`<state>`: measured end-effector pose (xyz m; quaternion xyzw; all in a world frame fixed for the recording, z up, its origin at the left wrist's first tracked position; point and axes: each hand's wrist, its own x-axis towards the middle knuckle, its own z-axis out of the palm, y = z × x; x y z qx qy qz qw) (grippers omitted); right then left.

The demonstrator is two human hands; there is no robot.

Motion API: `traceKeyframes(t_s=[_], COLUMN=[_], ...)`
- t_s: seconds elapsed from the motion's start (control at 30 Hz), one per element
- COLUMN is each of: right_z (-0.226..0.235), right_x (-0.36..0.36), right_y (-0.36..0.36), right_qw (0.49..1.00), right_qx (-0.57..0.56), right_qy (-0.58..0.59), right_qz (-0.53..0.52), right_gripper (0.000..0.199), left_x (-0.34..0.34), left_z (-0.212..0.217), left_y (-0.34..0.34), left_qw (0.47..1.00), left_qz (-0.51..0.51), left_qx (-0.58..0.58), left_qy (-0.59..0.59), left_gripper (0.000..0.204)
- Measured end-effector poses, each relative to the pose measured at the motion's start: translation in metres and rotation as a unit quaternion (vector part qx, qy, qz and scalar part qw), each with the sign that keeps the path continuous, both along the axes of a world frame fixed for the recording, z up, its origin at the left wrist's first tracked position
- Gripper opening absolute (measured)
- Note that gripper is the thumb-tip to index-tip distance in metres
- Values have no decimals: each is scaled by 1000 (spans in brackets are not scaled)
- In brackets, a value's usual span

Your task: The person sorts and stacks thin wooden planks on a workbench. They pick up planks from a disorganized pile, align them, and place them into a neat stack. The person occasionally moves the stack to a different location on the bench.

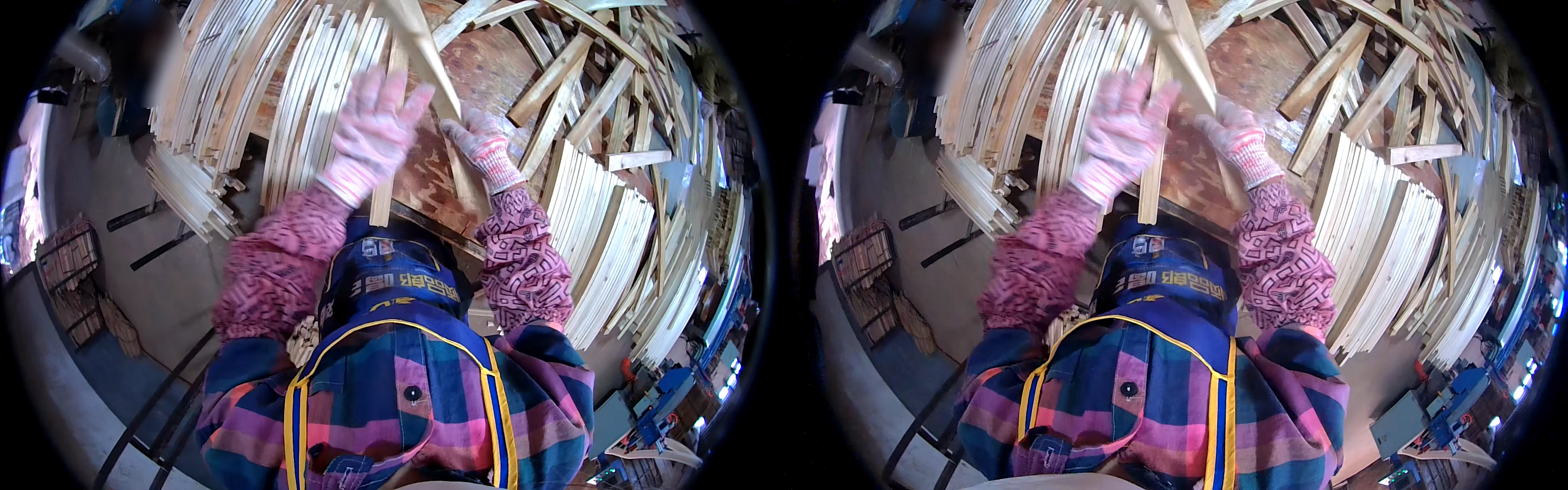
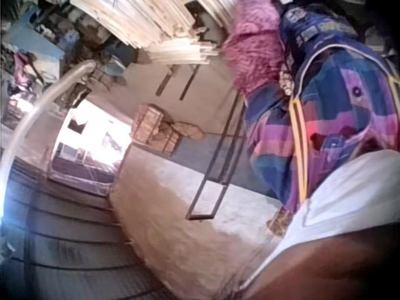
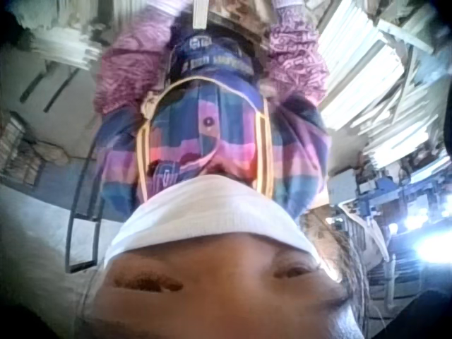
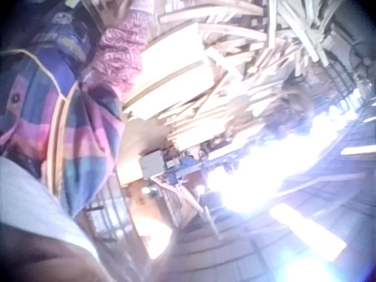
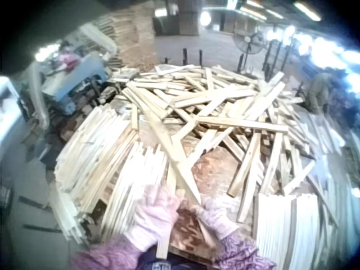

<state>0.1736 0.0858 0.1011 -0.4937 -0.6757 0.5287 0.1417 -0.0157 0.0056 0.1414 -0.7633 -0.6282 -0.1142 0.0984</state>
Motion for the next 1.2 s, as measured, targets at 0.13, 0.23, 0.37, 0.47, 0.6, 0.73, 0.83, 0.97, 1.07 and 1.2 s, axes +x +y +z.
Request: traceKeyframes(t_s=[0.13, 0.23, 0.37, 0.47, 0.6, 0.73, 0.83, 0.97, 1.07, 1.2], right_z=[42, 17, -88, -115, -78, -80, -57, -51, -50, -62], right_x=[-39, -22, 67, 97, 37, -4, 0, 40, 60, 145], right_y=[13, 34, 14, -43, -70, -59, -58, -103, -123, -129], right_qw=[937, 925, 888, 901, 929, 902, 927, 933, 946, 890], right_qx=[333, 232, 31, -12, 102, 56, -44, -87, -57, -12], right_qy=[56, 179, 24, -3, -313, -421, -368, -315, -248, -190], right_qz=[88, -242, -459, -434, -170, -73, -66, -150, -201, -414], right_gripper=[38, 38, 42, 43, 72, 76, 75, 71, 73, 69], left_x=[-72, -163, -249, -250, -242, -256, -248, -252, -269, -161], left_z=[57, -3, -108, -132, -161, -183, -186, -204, -239, -111], left_y=[16, -33, -120, -134, -107, -93, -80, -65, -85, -23], left_qw=[968, 964, 894, 825, 778, 817, 830, 854, 846, 863], left_qz=[123, 236, 421, 510, 511, 447, 421, 353, 384, 393], left_qx=[-189, -109, -67, -183, -297, -274, -232, -245, -274, -308], left_qy=[109, -61, -139, -161, -214, -240, -284, -292, -248, -76], left_gripper=[41, 39, 49, 62, 65, 64, 63, 56, 47, 48])
